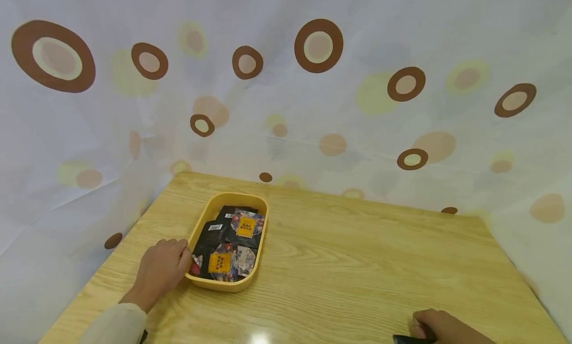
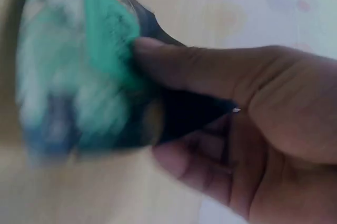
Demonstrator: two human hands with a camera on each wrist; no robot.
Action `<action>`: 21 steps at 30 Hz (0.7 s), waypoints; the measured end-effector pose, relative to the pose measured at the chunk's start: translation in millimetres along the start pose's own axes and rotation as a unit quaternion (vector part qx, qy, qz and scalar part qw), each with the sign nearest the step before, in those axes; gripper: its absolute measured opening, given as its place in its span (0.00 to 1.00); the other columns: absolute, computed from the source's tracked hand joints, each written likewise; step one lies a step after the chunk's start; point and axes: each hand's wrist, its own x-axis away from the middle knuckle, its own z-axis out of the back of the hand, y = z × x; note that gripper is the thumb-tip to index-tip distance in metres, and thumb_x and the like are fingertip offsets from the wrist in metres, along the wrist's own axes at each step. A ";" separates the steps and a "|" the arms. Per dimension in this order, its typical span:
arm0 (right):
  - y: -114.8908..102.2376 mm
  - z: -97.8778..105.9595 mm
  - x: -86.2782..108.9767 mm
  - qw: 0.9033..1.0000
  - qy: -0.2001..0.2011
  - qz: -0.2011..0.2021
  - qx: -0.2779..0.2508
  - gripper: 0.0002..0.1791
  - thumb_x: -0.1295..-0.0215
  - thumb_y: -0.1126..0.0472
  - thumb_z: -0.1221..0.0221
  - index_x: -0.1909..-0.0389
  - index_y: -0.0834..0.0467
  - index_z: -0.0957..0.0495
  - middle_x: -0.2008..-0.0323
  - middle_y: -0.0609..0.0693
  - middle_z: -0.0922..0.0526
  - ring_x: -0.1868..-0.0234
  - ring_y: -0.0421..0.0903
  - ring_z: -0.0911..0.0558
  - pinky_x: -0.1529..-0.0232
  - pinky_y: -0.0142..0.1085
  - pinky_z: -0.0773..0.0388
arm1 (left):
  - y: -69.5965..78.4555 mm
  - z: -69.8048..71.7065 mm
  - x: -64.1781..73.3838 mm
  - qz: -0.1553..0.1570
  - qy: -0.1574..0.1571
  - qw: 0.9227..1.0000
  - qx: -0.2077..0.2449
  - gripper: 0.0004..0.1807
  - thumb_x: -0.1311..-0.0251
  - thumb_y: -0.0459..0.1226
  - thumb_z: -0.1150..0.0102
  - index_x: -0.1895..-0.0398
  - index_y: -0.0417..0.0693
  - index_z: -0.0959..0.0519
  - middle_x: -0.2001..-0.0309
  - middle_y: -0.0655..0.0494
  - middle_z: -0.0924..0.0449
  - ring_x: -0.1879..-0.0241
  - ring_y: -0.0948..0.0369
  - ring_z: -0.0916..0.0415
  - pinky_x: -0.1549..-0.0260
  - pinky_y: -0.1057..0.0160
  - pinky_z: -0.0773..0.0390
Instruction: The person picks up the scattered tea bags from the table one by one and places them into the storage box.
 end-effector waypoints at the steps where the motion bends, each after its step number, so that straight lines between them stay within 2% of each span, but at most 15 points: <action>1: -10.1 2.5 -8.5 1.000 0.001 0.019 -0.008 0.15 0.36 0.60 0.36 0.72 0.60 0.34 0.76 0.34 0.35 0.77 0.26 0.35 0.78 0.28 0.36 | -0.3 0.3 -0.3 0.000 0.001 1.000 -0.001 0.15 0.33 0.37 0.54 0.81 0.50 0.30 0.82 0.57 0.34 0.78 0.58 0.37 0.76 0.61 0.36; 3: -35.3 7.9 -27.4 0.999 0.012 0.037 -0.015 0.18 0.37 0.58 0.35 0.69 0.62 0.35 0.75 0.37 0.37 0.77 0.27 0.35 0.77 0.30 0.35 | -0.9 0.3 -0.6 0.000 0.003 1.000 0.000 0.15 0.33 0.37 0.54 0.81 0.51 0.30 0.82 0.57 0.35 0.78 0.59 0.37 0.76 0.61 0.36; 6: -80.6 11.8 -56.7 0.998 0.051 0.030 -0.035 0.21 0.35 0.55 0.36 0.68 0.62 0.38 0.77 0.43 0.38 0.80 0.32 0.35 0.78 0.33 0.33 | -1.2 -0.4 -0.7 -0.004 0.010 1.000 0.001 0.16 0.33 0.36 0.54 0.82 0.51 0.32 0.83 0.57 0.35 0.79 0.59 0.38 0.77 0.61 0.37; 9: -121.2 10.7 -91.8 0.991 0.108 0.064 -0.045 0.23 0.35 0.54 0.36 0.68 0.62 0.40 0.78 0.45 0.39 0.82 0.33 0.36 0.78 0.33 0.32 | -2.1 -0.5 -0.9 -0.004 0.016 1.000 0.000 0.16 0.33 0.36 0.54 0.82 0.52 0.32 0.84 0.57 0.36 0.80 0.59 0.39 0.77 0.62 0.38; 12: -155.6 5.3 -134.6 0.981 0.176 0.081 -0.033 0.22 0.38 0.56 0.33 0.67 0.60 0.39 0.76 0.47 0.39 0.80 0.36 0.37 0.76 0.33 0.34 | -3.3 0.3 -1.7 0.004 0.011 1.000 -0.003 0.16 0.33 0.36 0.53 0.82 0.52 0.31 0.83 0.57 0.35 0.79 0.59 0.38 0.76 0.61 0.37; 15: -180.7 -6.2 -178.2 0.971 0.220 0.076 -0.051 0.19 0.39 0.60 0.32 0.62 0.58 0.35 0.74 0.48 0.34 0.77 0.39 0.36 0.73 0.32 0.35 | -3.5 -0.5 -2.5 0.009 0.001 1.000 0.001 0.15 0.33 0.37 0.53 0.81 0.52 0.30 0.82 0.58 0.34 0.78 0.59 0.37 0.76 0.61 0.36; 17: -193.4 -17.0 -205.5 0.967 0.226 0.076 -0.086 0.17 0.38 0.63 0.33 0.58 0.58 0.34 0.73 0.48 0.29 0.76 0.42 0.35 0.71 0.33 0.34 | -2.7 -1.6 -2.3 0.009 0.002 1.000 0.003 0.16 0.33 0.36 0.53 0.82 0.52 0.31 0.83 0.58 0.34 0.79 0.59 0.37 0.76 0.61 0.36; 19: -201.1 -29.0 -232.9 0.963 0.232 0.078 -0.116 0.17 0.37 0.65 0.34 0.55 0.58 0.33 0.75 0.48 0.29 0.77 0.42 0.37 0.72 0.32 0.35 | -1.9 -3.5 -1.9 0.012 0.002 1.000 0.006 0.16 0.33 0.36 0.53 0.82 0.51 0.31 0.83 0.57 0.35 0.79 0.59 0.38 0.76 0.61 0.37; 21: -205.0 -41.1 -257.7 0.958 0.245 0.095 -0.112 0.18 0.36 0.67 0.36 0.51 0.59 0.33 0.71 0.50 0.27 0.76 0.42 0.35 0.71 0.31 0.33 | -1.4 -4.9 0.1 0.020 0.002 1.000 0.008 0.16 0.33 0.36 0.53 0.82 0.52 0.31 0.83 0.58 0.34 0.79 0.59 0.38 0.76 0.62 0.36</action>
